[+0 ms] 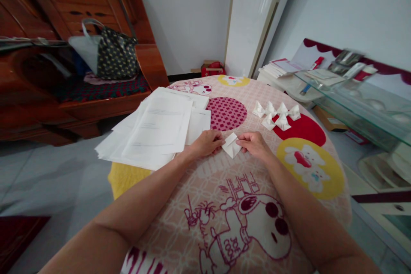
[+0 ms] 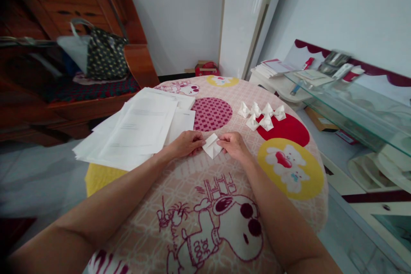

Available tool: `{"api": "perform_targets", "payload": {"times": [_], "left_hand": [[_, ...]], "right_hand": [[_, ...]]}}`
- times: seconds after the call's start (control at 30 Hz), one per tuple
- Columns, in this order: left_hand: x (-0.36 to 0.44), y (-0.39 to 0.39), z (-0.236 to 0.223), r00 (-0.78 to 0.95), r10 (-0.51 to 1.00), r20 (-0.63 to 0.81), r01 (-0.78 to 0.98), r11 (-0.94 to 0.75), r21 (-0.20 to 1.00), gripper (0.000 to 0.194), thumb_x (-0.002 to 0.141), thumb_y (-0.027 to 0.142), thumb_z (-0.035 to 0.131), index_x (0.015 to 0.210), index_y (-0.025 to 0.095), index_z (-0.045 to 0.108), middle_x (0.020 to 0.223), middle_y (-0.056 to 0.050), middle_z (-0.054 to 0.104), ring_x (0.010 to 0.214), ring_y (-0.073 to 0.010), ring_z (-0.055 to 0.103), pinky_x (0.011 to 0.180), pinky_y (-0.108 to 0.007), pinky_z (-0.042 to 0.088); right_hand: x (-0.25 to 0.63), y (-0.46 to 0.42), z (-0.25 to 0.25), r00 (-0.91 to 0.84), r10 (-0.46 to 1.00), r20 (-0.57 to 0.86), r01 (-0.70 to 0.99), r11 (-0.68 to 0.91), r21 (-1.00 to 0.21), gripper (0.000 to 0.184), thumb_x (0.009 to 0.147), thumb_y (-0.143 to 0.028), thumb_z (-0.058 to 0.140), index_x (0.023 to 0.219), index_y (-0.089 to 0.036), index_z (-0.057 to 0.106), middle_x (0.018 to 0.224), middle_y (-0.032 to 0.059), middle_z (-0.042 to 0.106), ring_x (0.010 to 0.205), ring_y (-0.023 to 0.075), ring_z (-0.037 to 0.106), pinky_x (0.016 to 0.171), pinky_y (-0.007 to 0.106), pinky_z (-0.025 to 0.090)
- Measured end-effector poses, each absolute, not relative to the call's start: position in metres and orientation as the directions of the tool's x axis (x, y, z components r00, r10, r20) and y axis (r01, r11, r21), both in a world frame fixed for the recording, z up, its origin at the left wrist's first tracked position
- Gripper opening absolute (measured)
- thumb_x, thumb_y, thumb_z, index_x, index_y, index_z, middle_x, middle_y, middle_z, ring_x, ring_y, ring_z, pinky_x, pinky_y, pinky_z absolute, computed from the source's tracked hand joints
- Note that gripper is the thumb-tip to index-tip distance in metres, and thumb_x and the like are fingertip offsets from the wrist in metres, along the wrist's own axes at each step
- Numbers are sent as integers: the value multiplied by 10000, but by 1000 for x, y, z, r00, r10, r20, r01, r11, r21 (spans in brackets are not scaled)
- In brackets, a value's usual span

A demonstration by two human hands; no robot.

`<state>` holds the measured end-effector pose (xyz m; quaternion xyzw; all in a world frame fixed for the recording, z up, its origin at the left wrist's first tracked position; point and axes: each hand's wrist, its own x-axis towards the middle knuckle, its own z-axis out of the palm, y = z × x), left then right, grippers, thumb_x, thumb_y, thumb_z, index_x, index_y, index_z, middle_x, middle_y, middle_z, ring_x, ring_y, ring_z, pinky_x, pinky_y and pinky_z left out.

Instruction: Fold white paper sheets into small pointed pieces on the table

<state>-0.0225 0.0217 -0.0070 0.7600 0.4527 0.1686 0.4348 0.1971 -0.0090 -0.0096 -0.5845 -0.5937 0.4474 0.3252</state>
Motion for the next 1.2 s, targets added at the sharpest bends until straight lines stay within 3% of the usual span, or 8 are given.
{"api": "perform_targets", "payload": {"times": [0.1,0.23,0.4,0.57,0.67,0.87,1.03,1.2], "left_hand": [[-18,20,-5,519,853,-53,700,-389,598,227,914,244,587,701,175,617,640,-4,650,628,-140,595,635,-244,427],[-9,16,-9,453,892,9,812,-417,408,163,922,249,604,850,155,716,832,-73,728,777,-189,644,729,-281,440],[-7,14,-13,404,914,24,824,-375,425,180,925,272,615,846,160,731,824,-75,726,769,-192,632,695,-276,415],[-19,14,-9,511,859,20,683,-421,597,127,862,210,659,757,154,703,674,-9,655,647,-143,557,634,-252,370],[-25,13,-9,541,840,49,638,-448,626,112,834,178,656,737,154,706,679,-3,654,644,-135,546,636,-248,366],[-20,11,-8,488,872,41,723,-430,542,202,900,224,604,762,152,733,676,-27,659,636,-146,539,661,-264,387],[-11,10,-4,400,916,-28,852,-360,379,183,913,262,613,859,148,746,841,-93,730,787,-207,643,730,-288,446],[-8,9,-2,392,919,-50,884,-361,298,167,913,273,629,854,144,717,880,-124,728,893,-249,679,792,-306,496]], "right_hand": [[192,-9,-12,-32,989,-145,384,-121,-915,119,764,-219,671,823,-149,747,684,27,710,492,107,545,473,221,417],[186,-9,-20,59,996,-62,463,-82,-883,130,775,-224,678,844,-161,768,735,61,742,595,156,621,520,244,447],[183,-11,-24,67,993,92,559,39,-828,134,763,-280,681,692,-183,741,670,48,715,644,183,625,551,261,419],[190,-20,-20,-5,998,55,427,51,-903,116,710,-263,671,717,-176,748,661,24,703,598,166,595,554,263,427],[193,-24,-17,-25,998,49,427,55,-903,114,692,-261,689,721,-173,754,634,15,687,580,161,585,559,264,434],[189,-16,-22,34,999,34,463,14,-886,192,794,-316,635,743,-169,748,623,22,673,539,162,585,514,264,423],[184,-9,-29,100,993,58,533,-4,-846,100,763,-243,679,787,-180,753,762,73,761,698,211,691,600,279,479],[181,-10,-23,92,991,95,630,16,-776,78,760,-250,707,714,-191,732,726,66,754,679,213,681,594,287,455]]}}
